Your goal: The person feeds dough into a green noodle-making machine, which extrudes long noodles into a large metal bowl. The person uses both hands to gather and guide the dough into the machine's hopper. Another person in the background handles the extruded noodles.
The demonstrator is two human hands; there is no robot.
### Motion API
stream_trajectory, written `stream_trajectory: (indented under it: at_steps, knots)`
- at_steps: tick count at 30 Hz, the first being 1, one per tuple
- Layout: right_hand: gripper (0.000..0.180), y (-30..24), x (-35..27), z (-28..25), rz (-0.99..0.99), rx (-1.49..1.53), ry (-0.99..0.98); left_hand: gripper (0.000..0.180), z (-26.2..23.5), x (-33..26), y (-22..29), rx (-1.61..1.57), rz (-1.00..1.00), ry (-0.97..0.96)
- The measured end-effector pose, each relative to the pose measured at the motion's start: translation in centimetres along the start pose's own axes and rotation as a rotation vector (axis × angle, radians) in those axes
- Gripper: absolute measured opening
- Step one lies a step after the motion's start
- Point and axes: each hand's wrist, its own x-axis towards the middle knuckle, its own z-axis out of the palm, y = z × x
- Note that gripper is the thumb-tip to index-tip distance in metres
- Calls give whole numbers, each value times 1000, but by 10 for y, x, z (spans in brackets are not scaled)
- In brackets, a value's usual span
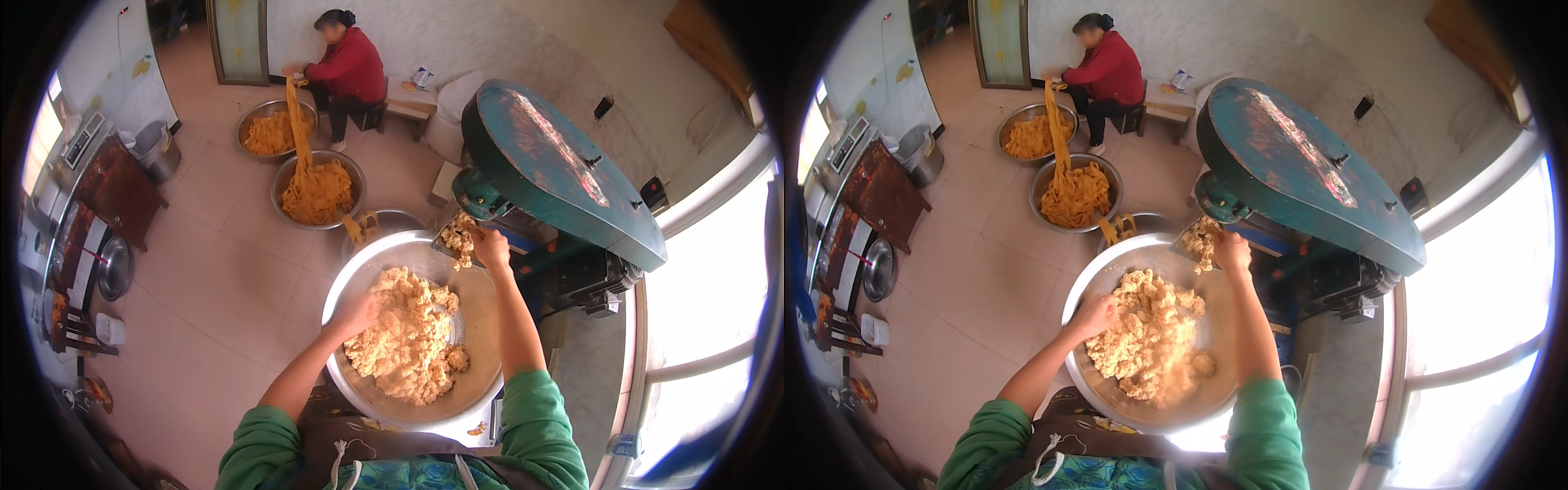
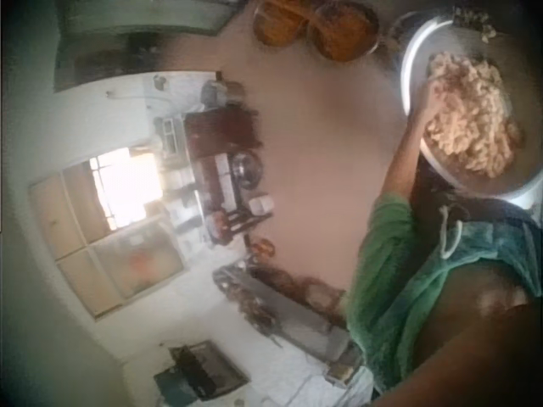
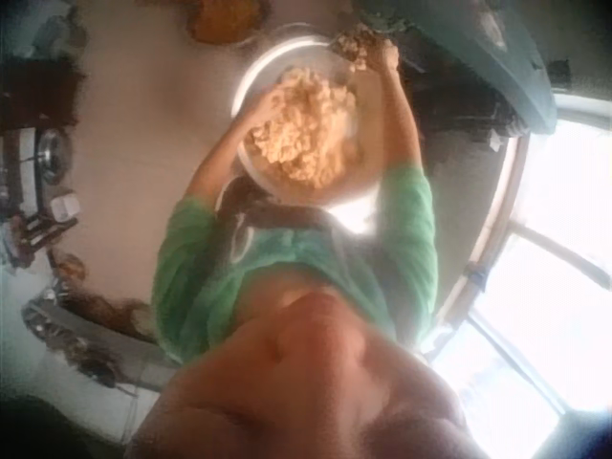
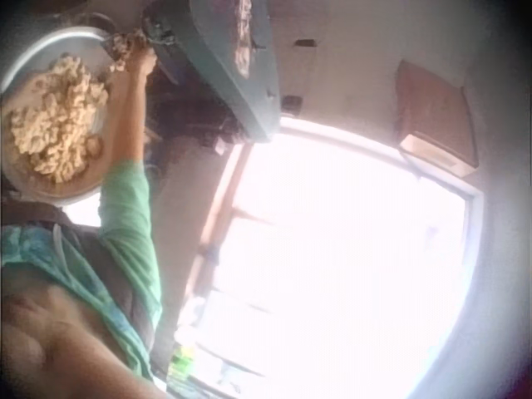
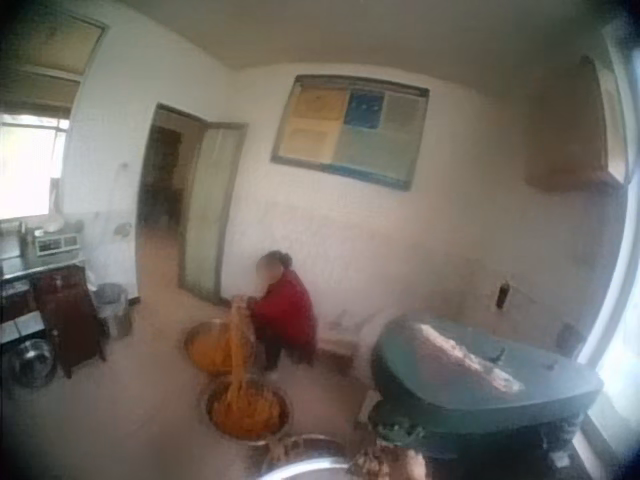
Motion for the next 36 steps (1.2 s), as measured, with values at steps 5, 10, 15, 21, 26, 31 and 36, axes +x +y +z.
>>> stream_trajectory:
  at_steps: [5, 10, 15, 21, 26, 31, 36]
  knots:
    - [28, -60, -61, -34, -79, -19, -110, 11, 17, -11, -10, 250, 70, -132]
    - [26, -36, -6, 26, 96, -204, 22, 13, 21, -5, -5, 191, 94, -148]
    - [34, 9, 30, 20, 219, 267, -174, 18, 28, 7, -9, 280, 160, -191]
    - [37, -41, -43, -40, 126, -364, -193, 17, 15, -7, -6, 222, 124, -150]
    - [19, -33, -7, 24, 160, -383, -6, 15, 17, -1, 2, 176, 155, -189]
    - [25, -50, -32, -18, -29, -463, -153, 10, 23, -9, -18, 174, 149, -129]
    - [35, -27, -27, -1, -53, -478, 11, 11, 28, -3, -7, 210, 205, -180]
